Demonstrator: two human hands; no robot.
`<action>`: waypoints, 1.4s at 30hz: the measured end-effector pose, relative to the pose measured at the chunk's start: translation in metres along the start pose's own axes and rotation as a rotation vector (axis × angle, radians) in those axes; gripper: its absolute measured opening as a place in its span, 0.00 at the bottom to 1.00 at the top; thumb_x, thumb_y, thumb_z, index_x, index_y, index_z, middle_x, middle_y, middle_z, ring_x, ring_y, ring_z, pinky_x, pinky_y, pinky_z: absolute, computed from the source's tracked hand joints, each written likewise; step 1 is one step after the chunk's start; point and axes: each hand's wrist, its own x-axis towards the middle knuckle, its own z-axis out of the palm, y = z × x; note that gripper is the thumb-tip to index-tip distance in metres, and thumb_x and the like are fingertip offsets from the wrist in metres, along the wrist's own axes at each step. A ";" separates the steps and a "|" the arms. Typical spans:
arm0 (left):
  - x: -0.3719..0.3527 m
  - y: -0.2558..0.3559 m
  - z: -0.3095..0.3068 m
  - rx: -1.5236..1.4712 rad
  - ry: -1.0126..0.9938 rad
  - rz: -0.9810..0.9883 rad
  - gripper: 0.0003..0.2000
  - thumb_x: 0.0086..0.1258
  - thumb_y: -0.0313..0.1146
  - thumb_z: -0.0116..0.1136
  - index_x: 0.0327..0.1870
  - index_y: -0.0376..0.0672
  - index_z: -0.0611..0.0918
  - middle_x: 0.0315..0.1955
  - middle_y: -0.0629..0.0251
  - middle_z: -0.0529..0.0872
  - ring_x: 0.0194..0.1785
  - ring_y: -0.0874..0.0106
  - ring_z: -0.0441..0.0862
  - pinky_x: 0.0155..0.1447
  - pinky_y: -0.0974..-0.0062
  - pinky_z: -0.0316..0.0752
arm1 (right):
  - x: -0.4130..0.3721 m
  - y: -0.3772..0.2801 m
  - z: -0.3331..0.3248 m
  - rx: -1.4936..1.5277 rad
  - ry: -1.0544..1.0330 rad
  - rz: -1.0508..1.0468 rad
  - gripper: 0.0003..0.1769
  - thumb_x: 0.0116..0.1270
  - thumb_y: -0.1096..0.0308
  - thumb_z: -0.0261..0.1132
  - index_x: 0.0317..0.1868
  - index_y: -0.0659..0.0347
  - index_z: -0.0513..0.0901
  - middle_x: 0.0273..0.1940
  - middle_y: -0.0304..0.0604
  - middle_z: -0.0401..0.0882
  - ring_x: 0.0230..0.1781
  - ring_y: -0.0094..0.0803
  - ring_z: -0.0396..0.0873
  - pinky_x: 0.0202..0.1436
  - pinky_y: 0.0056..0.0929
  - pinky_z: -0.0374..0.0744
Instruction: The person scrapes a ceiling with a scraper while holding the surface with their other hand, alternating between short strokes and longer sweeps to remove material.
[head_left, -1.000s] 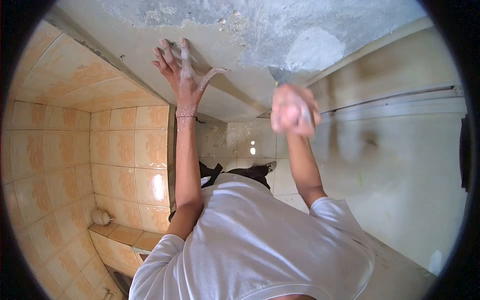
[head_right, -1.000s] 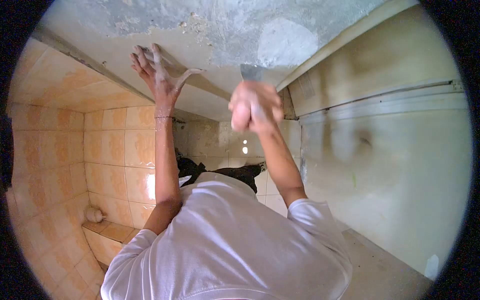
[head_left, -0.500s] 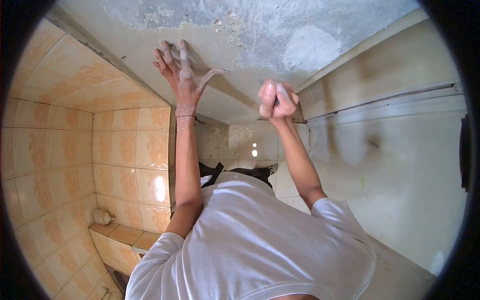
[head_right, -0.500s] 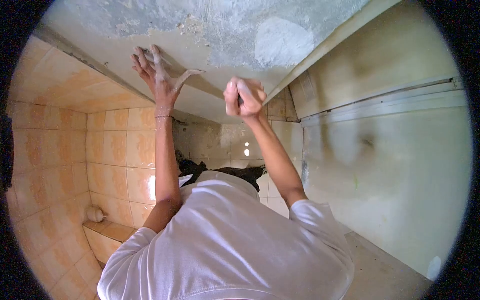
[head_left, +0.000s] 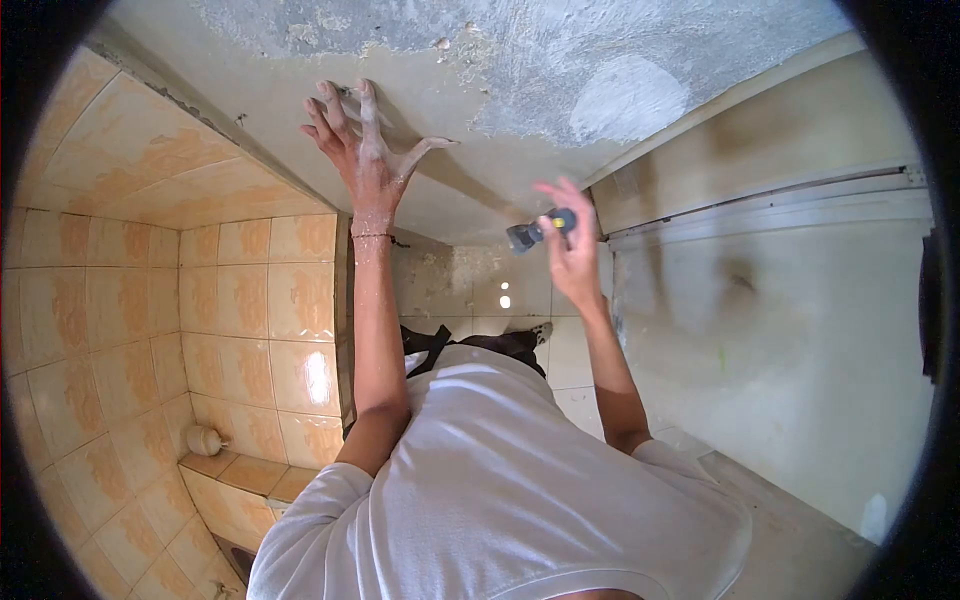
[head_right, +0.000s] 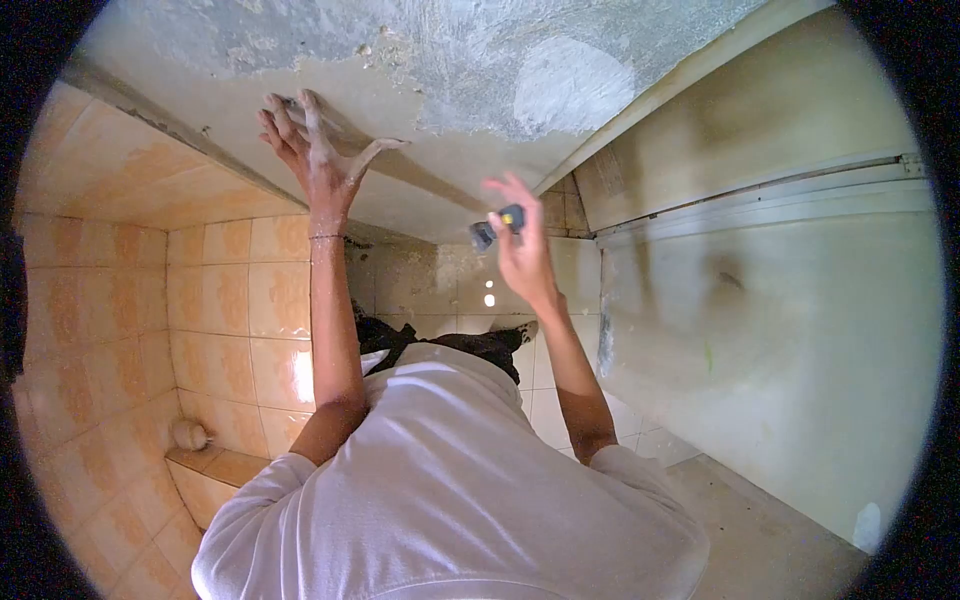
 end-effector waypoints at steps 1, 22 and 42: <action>0.000 0.000 0.000 0.003 -0.007 -0.006 0.64 0.44 0.67 0.79 0.83 0.46 0.59 0.83 0.45 0.41 0.85 0.42 0.34 0.82 0.33 0.37 | 0.005 -0.017 -0.005 0.053 0.071 -0.033 0.21 0.79 0.75 0.57 0.68 0.67 0.65 0.67 0.57 0.75 0.75 0.47 0.69 0.80 0.49 0.66; 0.002 0.007 -0.006 -0.082 -0.006 -0.026 0.59 0.50 0.68 0.74 0.83 0.51 0.60 0.84 0.50 0.41 0.85 0.45 0.32 0.81 0.34 0.34 | 0.020 -0.114 -0.011 -0.510 0.703 -0.400 0.17 0.70 0.74 0.72 0.57 0.70 0.84 0.51 0.54 0.89 0.50 0.37 0.89 0.51 0.32 0.86; 0.001 -0.004 0.002 -0.100 -0.009 -0.020 0.62 0.45 0.69 0.76 0.83 0.51 0.61 0.84 0.48 0.41 0.85 0.44 0.29 0.81 0.32 0.31 | 0.012 -0.090 -0.010 -0.334 -0.216 0.197 0.35 0.84 0.64 0.49 0.85 0.55 0.47 0.39 0.53 0.77 0.36 0.43 0.81 0.42 0.41 0.77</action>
